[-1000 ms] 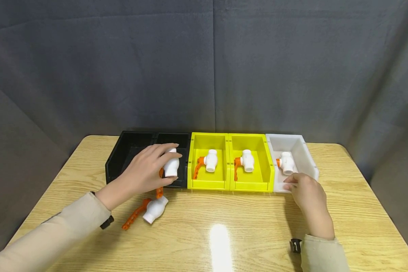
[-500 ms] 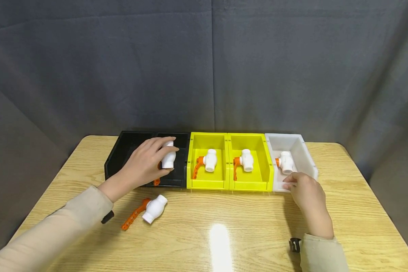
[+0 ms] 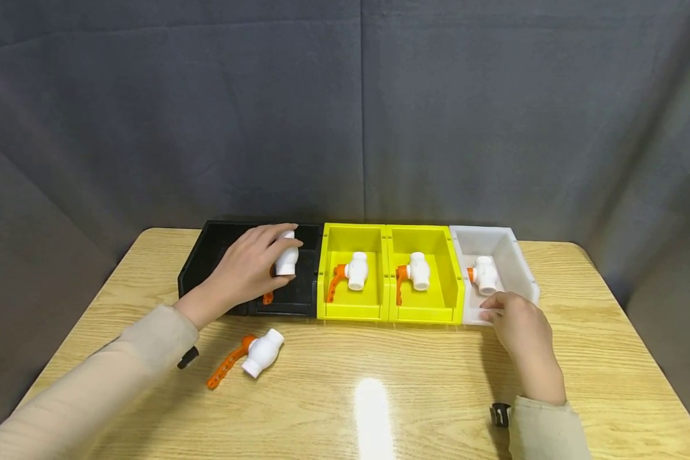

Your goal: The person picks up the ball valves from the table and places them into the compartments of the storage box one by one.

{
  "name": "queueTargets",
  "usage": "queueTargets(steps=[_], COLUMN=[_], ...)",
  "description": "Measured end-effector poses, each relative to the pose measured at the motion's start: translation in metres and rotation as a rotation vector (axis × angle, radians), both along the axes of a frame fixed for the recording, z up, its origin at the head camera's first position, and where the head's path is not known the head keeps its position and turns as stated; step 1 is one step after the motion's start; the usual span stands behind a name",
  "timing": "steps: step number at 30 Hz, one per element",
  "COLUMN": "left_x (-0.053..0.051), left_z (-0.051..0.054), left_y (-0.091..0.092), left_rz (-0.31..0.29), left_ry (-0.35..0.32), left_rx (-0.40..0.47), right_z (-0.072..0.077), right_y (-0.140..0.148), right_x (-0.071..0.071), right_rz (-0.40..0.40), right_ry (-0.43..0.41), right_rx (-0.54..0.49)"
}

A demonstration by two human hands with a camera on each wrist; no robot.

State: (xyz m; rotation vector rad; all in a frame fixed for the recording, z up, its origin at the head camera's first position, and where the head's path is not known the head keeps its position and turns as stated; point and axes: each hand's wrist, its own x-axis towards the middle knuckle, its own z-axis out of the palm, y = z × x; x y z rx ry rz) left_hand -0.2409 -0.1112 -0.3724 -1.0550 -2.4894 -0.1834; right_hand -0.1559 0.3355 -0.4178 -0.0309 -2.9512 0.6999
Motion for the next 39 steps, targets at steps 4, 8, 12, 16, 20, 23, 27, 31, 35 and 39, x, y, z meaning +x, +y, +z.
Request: queueTargets(steps=[4, 8, 12, 16, 20, 23, 27, 31, 35, 39], left_x=[-0.005, -0.010, -0.013, -0.016, -0.018, -0.020, -0.023, -0.025, -0.028, -0.028], left_z=[0.002, 0.003, 0.004, 0.006, 0.007, 0.006, 0.005, 0.003, -0.001, -0.005], left_y=[0.001, 0.002, 0.003, 0.005, 0.006, 0.007, 0.008, 0.009, 0.010, 0.012], left_rz=[0.007, 0.004, 0.002, 0.011, 0.026, 0.030, 0.038, 0.055, 0.065, 0.076], left_ry=[-0.005, 0.004, -0.005, -0.024, -0.038, -0.056, -0.081, -0.096, -0.101, -0.110], left_rx=[-0.021, -0.042, -0.072, -0.096, -0.106, -0.116, -0.142, -0.168, -0.179, -0.208], right_z=[0.000, 0.000, -0.001, -0.001, -0.001, -0.001, 0.000, 0.000, 0.000, 0.000], right_y=[0.000, 0.000, 0.001, 0.001, 0.000, 0.000, 0.001, 0.002, 0.002, 0.001], right_x=[0.000, 0.000, 0.000, 0.000, 0.000, 0.001, 0.001, 0.001, 0.001, 0.000], right_rz=[-0.002, -0.002, 0.003, 0.015, 0.020, 0.018, 0.011, 0.001, -0.004, 0.001], right_ry=[-0.001, -0.001, 0.006, 0.032, 0.032, 0.021, 0.010, -0.005, -0.017, -0.012], right_rx=[-0.001, -0.003, -0.005, -0.006, -0.013, -0.014, -0.014, -0.014, -0.012, -0.010])
